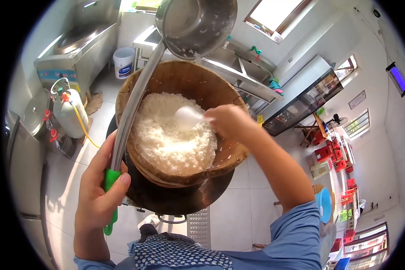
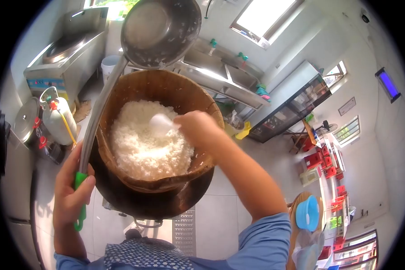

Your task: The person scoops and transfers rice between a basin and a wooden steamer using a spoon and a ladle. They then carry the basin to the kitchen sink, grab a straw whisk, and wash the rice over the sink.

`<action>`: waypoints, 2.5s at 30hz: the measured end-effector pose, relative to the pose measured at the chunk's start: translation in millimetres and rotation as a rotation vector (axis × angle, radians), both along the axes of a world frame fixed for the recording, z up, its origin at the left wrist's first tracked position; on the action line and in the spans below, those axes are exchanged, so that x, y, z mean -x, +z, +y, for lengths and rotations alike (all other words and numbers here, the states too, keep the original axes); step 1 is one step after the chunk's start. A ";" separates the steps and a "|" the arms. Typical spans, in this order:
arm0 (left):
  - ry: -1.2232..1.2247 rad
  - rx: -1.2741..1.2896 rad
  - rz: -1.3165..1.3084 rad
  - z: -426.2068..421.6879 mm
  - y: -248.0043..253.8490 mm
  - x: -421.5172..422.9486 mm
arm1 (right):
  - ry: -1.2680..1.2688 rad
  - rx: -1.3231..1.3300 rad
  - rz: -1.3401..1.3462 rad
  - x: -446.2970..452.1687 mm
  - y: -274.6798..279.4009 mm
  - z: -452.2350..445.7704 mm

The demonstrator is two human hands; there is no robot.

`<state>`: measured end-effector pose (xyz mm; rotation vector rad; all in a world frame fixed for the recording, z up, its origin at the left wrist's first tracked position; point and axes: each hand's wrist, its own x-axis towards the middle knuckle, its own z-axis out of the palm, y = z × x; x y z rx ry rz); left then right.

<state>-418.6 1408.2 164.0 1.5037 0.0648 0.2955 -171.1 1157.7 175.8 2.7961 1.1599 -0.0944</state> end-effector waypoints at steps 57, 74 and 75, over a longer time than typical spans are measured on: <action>-0.224 -0.052 0.044 40.3 3.1 -28.3 | -0.068 -0.246 0.170 -7.9 6.4 67.0; -0.210 -0.049 0.009 42.5 0.0 -26.3 | -0.047 0.385 0.034 -56.2 19.8 -8.1; -0.212 -0.060 0.004 41.3 0.3 -28.0 | -0.156 0.280 -0.041 -44.9 27.0 -1.4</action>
